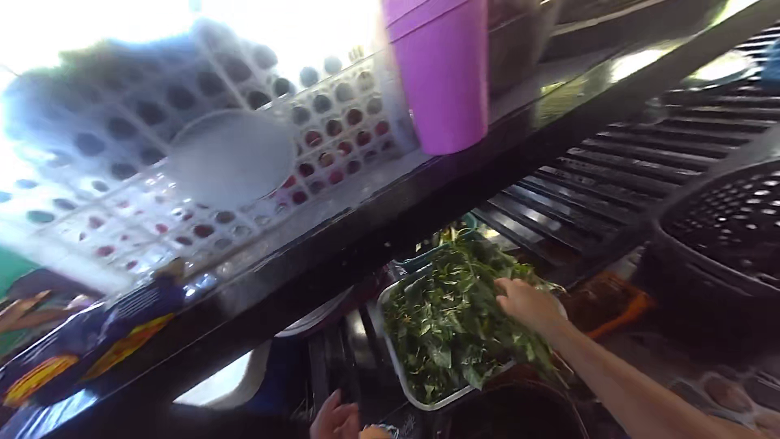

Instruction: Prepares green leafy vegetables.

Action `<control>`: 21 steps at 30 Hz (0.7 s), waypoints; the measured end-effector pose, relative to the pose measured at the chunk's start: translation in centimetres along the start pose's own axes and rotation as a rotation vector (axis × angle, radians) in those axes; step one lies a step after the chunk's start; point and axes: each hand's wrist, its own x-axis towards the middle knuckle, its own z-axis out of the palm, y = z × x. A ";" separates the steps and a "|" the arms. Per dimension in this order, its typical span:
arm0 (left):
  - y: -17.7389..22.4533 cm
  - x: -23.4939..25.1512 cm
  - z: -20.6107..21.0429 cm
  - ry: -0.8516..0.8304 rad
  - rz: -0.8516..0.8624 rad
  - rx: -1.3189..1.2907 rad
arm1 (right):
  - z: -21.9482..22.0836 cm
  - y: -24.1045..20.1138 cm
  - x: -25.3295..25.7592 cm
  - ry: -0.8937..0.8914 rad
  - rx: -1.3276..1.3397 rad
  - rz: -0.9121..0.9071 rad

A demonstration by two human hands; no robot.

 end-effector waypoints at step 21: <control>2.9 15.7 20.2 -0.460 -0.466 -0.616 | -3.3 -4.5 -0.5 -0.315 0.919 -0.310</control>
